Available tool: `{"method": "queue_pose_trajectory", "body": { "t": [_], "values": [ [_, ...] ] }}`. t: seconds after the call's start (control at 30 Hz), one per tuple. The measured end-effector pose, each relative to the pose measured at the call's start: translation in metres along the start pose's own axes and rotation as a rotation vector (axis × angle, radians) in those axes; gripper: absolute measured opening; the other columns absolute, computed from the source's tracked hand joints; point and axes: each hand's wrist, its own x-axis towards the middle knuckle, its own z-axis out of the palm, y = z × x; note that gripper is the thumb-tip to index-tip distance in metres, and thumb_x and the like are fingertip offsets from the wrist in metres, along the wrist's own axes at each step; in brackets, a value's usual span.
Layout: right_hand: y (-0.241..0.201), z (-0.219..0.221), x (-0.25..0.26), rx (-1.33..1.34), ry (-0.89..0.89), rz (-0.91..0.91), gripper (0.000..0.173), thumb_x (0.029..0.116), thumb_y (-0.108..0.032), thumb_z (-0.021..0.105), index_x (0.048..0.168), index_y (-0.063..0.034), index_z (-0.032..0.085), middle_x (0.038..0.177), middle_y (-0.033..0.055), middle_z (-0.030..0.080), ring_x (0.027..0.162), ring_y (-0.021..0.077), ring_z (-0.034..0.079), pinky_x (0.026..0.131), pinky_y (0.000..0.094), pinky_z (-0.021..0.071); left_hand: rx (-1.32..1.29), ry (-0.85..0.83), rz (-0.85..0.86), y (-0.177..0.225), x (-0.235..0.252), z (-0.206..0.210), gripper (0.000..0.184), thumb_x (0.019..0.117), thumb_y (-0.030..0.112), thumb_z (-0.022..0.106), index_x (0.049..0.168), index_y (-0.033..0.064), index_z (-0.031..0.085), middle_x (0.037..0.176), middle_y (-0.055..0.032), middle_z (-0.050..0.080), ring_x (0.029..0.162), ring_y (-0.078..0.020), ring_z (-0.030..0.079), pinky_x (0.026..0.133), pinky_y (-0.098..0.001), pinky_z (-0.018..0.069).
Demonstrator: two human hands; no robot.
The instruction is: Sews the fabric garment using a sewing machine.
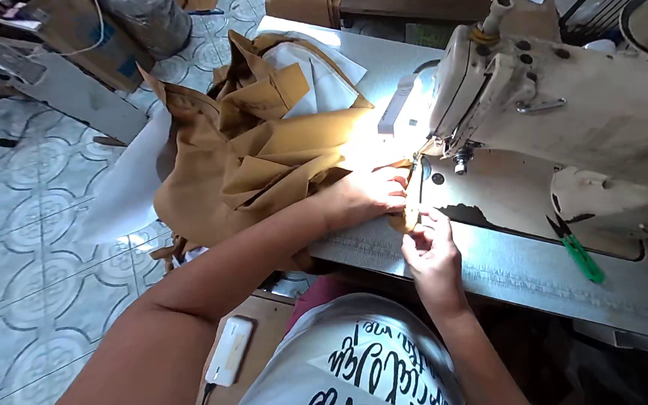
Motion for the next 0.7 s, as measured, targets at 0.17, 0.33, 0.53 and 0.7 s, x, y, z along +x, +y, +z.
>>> {"method": "queue_pose_trajectory", "body": {
  "t": [0.17, 0.33, 0.53, 0.7],
  "values": [
    [0.009, 0.002, 0.005, -0.53, 0.079, -0.328, 0.018, 0.0936, -0.015, 0.07, 0.108, -0.0115, 0.079, 0.104, 0.0144, 0.069, 0.089, 0.0275, 0.071, 0.073, 0.0377, 0.0602, -0.005, 0.023, -0.004, 0.001, -0.002, 0.003, 0.024, 0.1034, 0.005, 0.05, 0.099, 0.0089, 0.073, 0.108, -0.0052, 0.074, 0.124, -0.0251, 0.063, 0.105, -0.0421, 0.0497],
    [0.022, 0.005, -0.001, -0.575, 0.066, -0.385, 0.018, 0.0961, -0.019, 0.065, 0.103, -0.0122, 0.081, 0.104, 0.0083, 0.077, 0.099, 0.0301, 0.072, 0.081, 0.0427, 0.0593, 0.015, -0.008, -0.018, 0.004, -0.006, 0.004, 0.025, 0.1023, 0.006, 0.05, 0.1, 0.0101, 0.075, 0.106, -0.0055, 0.074, 0.121, -0.0264, 0.064, 0.104, -0.0424, 0.0495],
    [0.022, 0.004, -0.001, -0.572, 0.065, -0.372, 0.019, 0.0965, -0.021, 0.064, 0.101, -0.0139, 0.081, 0.101, 0.0076, 0.078, 0.1, 0.0302, 0.072, 0.082, 0.0429, 0.059, 0.024, -0.037, -0.065, 0.009, -0.007, 0.005, 0.027, 0.1037, 0.008, 0.049, 0.105, 0.0138, 0.076, 0.109, -0.0043, 0.074, 0.124, -0.0252, 0.062, 0.105, -0.0424, 0.0483],
    [0.029, 0.002, -0.001, -0.419, 0.113, -0.378, 0.018, 0.0969, -0.017, 0.065, 0.099, -0.0115, 0.081, 0.097, 0.0055, 0.078, 0.096, 0.0239, 0.072, 0.087, 0.036, 0.0575, 0.061, -0.062, -0.081, 0.013, -0.002, 0.005, 0.028, 0.1027, 0.007, 0.05, 0.107, 0.0164, 0.076, 0.107, -0.0037, 0.072, 0.118, -0.0247, 0.062, 0.098, -0.0423, 0.0495]
  ]
}}
